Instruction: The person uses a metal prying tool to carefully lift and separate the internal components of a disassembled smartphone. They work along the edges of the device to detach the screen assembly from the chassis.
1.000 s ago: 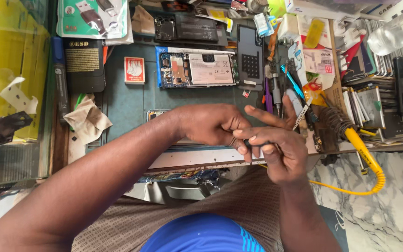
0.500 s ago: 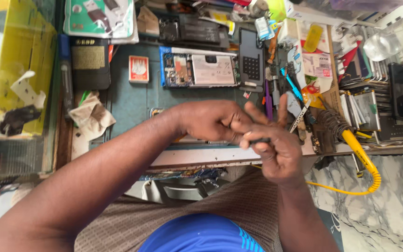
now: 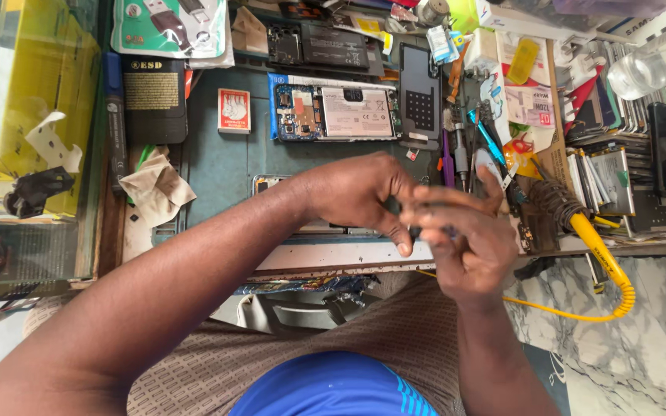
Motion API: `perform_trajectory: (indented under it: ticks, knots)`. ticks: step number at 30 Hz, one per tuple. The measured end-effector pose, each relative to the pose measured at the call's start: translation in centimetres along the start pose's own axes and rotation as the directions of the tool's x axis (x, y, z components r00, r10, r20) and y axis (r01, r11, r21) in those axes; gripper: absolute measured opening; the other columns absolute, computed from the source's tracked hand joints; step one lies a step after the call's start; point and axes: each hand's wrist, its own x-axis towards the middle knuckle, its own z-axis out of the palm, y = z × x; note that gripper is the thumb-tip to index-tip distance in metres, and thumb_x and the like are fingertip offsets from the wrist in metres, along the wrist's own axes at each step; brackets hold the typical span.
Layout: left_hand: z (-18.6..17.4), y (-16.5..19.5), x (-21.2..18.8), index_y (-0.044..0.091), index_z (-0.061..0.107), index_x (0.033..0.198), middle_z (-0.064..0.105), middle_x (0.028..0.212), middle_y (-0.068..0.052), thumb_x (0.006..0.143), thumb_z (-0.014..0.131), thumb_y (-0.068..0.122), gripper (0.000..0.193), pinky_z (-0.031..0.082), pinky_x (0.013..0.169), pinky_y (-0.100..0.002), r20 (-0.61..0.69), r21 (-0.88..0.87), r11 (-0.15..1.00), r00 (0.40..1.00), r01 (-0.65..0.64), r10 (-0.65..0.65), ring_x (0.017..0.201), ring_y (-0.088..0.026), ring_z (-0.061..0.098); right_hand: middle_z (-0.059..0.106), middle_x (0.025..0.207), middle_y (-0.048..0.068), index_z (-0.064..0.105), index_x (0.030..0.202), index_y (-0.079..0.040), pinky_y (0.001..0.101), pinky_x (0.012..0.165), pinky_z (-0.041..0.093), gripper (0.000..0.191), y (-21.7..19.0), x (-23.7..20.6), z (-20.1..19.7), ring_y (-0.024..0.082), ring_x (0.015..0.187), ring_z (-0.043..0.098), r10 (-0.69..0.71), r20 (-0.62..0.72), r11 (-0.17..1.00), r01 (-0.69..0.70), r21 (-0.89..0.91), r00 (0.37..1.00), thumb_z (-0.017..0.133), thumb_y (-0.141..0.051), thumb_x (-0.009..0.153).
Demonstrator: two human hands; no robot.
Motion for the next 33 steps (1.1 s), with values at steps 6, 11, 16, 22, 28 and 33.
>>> perform_trajectory:
  ticks: [6, 11, 16, 22, 28, 33]
  knots:
    - [-0.5, -0.4, -0.2, 0.007, 0.073, 0.117, 0.079, 0.101, -0.007, 0.098, 0.075, 0.021, 0.024, 0.057, 0.085, -0.033, 0.104, -0.063, 0.994, 0.990, -0.084, 0.091, 0.092, -0.015, 0.072, 0.077, 0.119, 0.008, 0.062, 0.111, -0.008, 0.0518, 0.138, 0.005, 0.024, -0.4, 0.8, -0.7, 0.025, 0.141, 0.061, -0.002, 0.162, 0.995, -0.014, 0.099, 0.987, 0.052, -0.030, 0.113]
    - [-0.2, -0.8, -0.1, 0.009, 0.076, 0.115, 0.080, 0.110, -0.006, 0.099, 0.073, 0.017, 0.018, 0.057, 0.094, -0.033, 0.100, -0.149, 0.972, 0.975, -0.180, 0.196, 0.103, -0.014, 0.074, 0.075, 0.125, 0.010, 0.062, 0.116, -0.009, 0.0521, 0.139, 0.004, 0.027, -0.2, 0.5, -1.0, 0.028, 0.147, 0.055, -0.022, 0.183, 0.989, -0.006, 0.149, 0.983, 0.048, -0.032, 0.115]
    - [0.3, -0.6, -0.1, 0.009, 0.078, 0.102, 0.080, 0.090, -0.005, 0.087, 0.081, 0.019, 0.018, 0.058, 0.074, -0.033, 0.065, -0.029, 0.996, 0.994, -0.081, 0.083, 0.081, -0.015, 0.076, 0.077, 0.110, 0.003, 0.069, 0.117, -0.011, 0.0436, 0.137, 0.016, 0.030, -0.1, 0.3, -0.2, 0.020, 0.129, 0.066, -0.072, 0.069, 0.996, 0.068, 0.055, 0.995, 0.063, -0.039, 0.105]
    - [-0.4, 0.2, -0.3, 0.007, 0.079, 0.096, 0.079, 0.084, -0.009, 0.077, 0.090, 0.032, 0.033, 0.057, 0.069, -0.037, 0.006, 0.114, 0.993, 1.000, 0.008, -0.009, 0.075, -0.017, 0.074, 0.077, 0.122, 0.010, 0.064, 0.124, -0.006, 0.0475, 0.135, 0.019, 0.031, -0.6, 0.2, -0.2, 0.030, 0.140, 0.062, 0.032, 0.153, 0.996, -0.045, 0.082, 0.988, 0.052, -0.032, 0.114]
    - [-1.5, 0.5, -0.6, 0.007, 0.076, 0.119, 0.080, 0.110, -0.009, 0.103, 0.071, 0.028, 0.027, 0.060, 0.096, -0.036, -0.102, -0.076, 0.982, 0.981, -0.175, 0.167, 0.102, -0.018, 0.077, 0.073, 0.113, 0.018, 0.058, 0.124, -0.004, 0.0423, 0.116, 0.048, 0.029, 0.9, -2.4, -0.1, 0.028, 0.117, 0.070, 0.164, -0.171, 0.907, -0.080, 0.414, 0.971, 0.054, -0.032, 0.118]
    - [-2.8, 1.3, -0.9, 0.008, 0.077, 0.108, 0.082, 0.095, -0.005, 0.098, 0.071, 0.025, 0.020, 0.065, 0.084, -0.029, -0.306, 0.044, 0.995, 0.949, 0.087, -0.069, 0.089, -0.011, 0.080, 0.070, 0.088, 0.011, 0.057, 0.120, -0.003, 0.0346, 0.074, 0.061, 0.027, 2.2, -5.5, -0.8, 0.017, 0.078, 0.069, 0.342, -0.273, 0.719, -0.064, 0.692, 0.899, 0.056, -0.030, 0.120]
